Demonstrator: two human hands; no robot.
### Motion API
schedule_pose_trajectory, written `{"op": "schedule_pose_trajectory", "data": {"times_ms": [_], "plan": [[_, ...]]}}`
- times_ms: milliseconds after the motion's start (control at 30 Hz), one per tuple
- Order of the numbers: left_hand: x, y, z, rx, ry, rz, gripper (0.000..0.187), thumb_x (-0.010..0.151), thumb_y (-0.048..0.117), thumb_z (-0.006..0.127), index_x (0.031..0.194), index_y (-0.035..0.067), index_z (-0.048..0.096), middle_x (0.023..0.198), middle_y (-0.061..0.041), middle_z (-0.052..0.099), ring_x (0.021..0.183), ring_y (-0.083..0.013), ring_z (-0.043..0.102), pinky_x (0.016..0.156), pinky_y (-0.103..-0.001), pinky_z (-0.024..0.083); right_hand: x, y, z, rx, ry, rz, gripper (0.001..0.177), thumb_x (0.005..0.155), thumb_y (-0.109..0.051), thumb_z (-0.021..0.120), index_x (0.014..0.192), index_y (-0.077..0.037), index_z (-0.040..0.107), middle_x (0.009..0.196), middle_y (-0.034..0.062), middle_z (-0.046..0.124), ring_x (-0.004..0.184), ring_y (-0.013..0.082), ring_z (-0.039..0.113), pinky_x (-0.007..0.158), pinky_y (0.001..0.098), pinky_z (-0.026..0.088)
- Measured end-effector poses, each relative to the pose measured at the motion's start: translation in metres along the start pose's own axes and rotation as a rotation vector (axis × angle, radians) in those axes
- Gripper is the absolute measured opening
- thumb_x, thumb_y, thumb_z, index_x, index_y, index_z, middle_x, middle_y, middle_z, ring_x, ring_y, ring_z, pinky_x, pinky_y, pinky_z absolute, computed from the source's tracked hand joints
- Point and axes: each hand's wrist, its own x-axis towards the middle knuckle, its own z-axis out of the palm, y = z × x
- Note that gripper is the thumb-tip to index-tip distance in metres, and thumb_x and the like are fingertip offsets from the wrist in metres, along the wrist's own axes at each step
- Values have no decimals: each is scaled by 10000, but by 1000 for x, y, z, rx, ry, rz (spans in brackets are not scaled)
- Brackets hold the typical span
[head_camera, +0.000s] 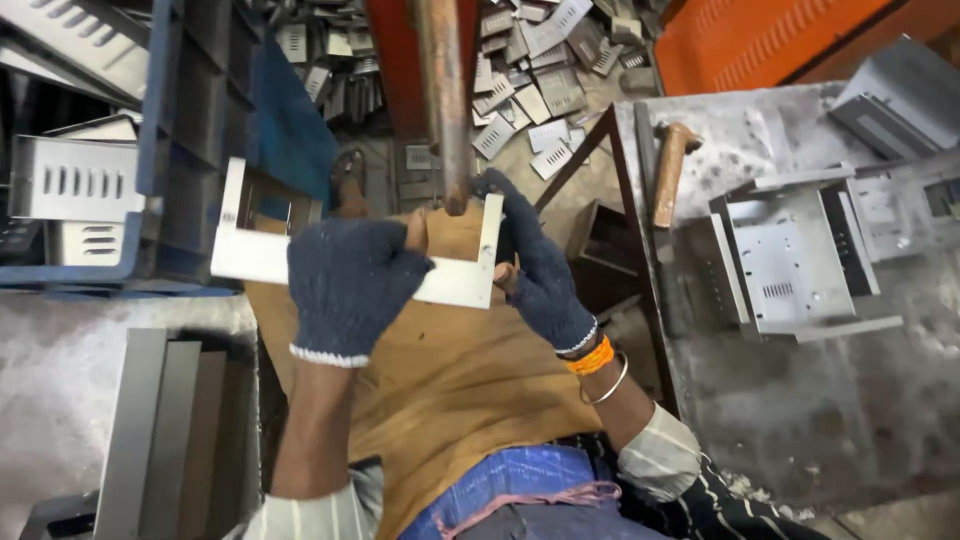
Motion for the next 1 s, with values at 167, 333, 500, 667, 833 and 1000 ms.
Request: {"op": "schedule_pose_trajectory", "data": {"times_ms": [167,333,500,667,833,1000], "plan": [[-20,43,23,28,7,-66,360,819,381,771,598,100,726,580,-160,626,545,-368,608,519,-488,425,-18,13,-29,180,-30,2,839,1076,-603,527,1602,26,348,1583,165,492,1511,251,445,1295,381,323],[-20,116,44,-325,-79,-82,434,891,428,727,584,122,725,556,-114,635,507,-311,623,512,-462,447,-53,18,-101,235,271,244,416,1147,-366,414,1054,-58,677,881,43,657,790,167,593,739,332,476],[-11,160,55,-741,-313,425,340,919,358,740,1122,85,744,987,-95,738,925,-285,696,847,-417,521,-109,-49,-195,35,569,83,348,1090,-256,582,795,-71,567,744,2,544,647,116,492,584,271,378],[-5,153,60,-720,-116,489,483,883,320,744,1281,62,653,1221,-139,695,1145,-321,651,1038,-444,476,-160,-24,-260,-739,1039,-80,253,1193,-136,684,968,-21,689,872,54,676,818,185,588,786,337,484],[-17,136,87,-823,-282,222,369,933,244,742,1270,109,678,1194,-82,736,1101,-246,716,943,-362,558,-103,-35,-226,-1406,624,322,442,796,-301,912,1070,-29,698,962,187,709,888,368,681,759,461,539],[-17,136,99,-829,-437,119,323,903,214,756,1211,123,717,1129,-87,757,1009,-240,732,838,-361,569,-118,47,-248,-1448,631,486,365,732,-216,887,1022,-91,705,986,154,724,921,378,694,772,481,535]]}}
